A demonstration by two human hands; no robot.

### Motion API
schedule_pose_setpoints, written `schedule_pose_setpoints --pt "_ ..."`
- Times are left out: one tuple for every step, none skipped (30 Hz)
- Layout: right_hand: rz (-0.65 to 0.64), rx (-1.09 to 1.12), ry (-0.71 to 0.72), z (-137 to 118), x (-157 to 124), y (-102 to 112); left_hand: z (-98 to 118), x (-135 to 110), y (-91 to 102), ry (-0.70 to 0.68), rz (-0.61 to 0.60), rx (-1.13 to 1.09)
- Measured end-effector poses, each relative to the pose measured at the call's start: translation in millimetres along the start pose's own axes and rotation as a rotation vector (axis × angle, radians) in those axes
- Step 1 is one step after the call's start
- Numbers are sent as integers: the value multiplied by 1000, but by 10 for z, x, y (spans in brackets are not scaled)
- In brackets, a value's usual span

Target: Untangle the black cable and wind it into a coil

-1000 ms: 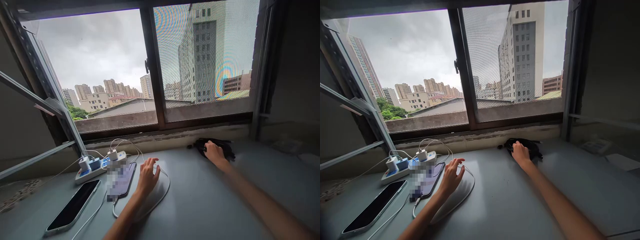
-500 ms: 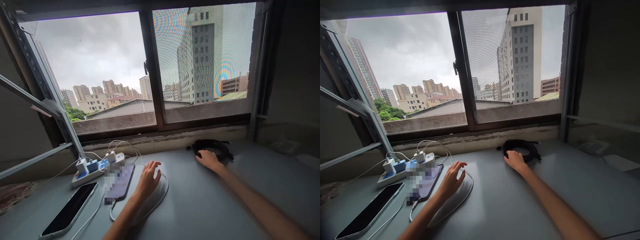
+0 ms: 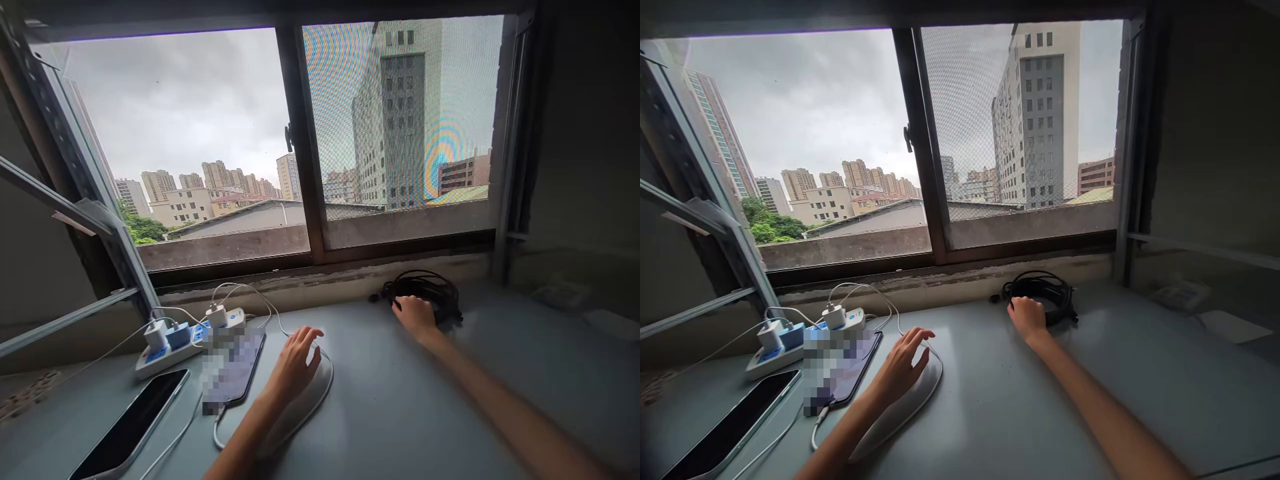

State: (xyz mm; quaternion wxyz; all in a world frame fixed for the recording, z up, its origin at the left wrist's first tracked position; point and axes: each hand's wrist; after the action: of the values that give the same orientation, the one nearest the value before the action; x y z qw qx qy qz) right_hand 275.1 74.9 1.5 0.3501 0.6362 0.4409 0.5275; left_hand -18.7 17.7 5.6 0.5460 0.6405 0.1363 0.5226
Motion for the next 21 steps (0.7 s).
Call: schedule_pose_setpoints --pt "23 -6 -11 2 -1 13 -1 -1 0 -4 3 4" --pt "45 -9 -24 7 -2 26 -3 -1 -1 -8 7 10" --pt "67 -11 -36 13 -3 40 -5 -2 -2 -14 12 15" --pt "89 -11 -50 21 -2 53 -8 -2 -4 -20 18 19" --pt "111 -9 -65 33 0 67 -10 -3 -5 -24 24 22" --pt "135 -2 -83 48 5 80 -12 -4 -6 -28 30 23" --pt "160 8 -103 66 13 93 -13 -5 -7 -30 34 23" --pt "185 23 -125 89 25 106 -12 -5 -7 -32 36 22" --pt "211 41 -151 115 41 119 -10 -6 -6 -32 35 20" --pt "237 65 -178 144 58 130 -8 -7 -5 -31 32 18" --pt "262 93 -204 175 77 140 -4 -8 -2 -29 26 15" --pt "285 125 -227 205 96 149 -1 -8 1 -27 20 10" --pt "305 160 -247 232 113 155 2 -9 3 -25 13 7" --pt "320 197 -263 255 127 158 4 -8 5 -23 7 4" --pt "328 234 -272 272 137 158 7 -8 7 -21 2 3" --pt "327 271 -276 280 141 154 9 -7 7 -18 -4 2" --pt "318 307 -274 280 141 146 11 -6 7 -15 -11 2" --pt "300 341 -265 274 137 135 12 -5 6 -11 -19 1" --pt "276 373 -249 262 131 120 14 -4 5 -8 -25 0" --pt "248 403 -229 248 122 102 16 -3 5 -6 -30 -3" --pt "217 429 -206 232 113 81 18 -3 4 -5 -31 -5"
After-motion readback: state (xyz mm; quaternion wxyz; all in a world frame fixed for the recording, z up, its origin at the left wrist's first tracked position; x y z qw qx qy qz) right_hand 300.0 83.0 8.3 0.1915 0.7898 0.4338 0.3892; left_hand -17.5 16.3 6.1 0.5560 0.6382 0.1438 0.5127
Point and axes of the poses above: each hand's wrist, its own x-axis towards the middle knuckle, its own y-axis out of the back of the hand, z = x × y, and after that the axes turned 3 degrees about y, right-handed
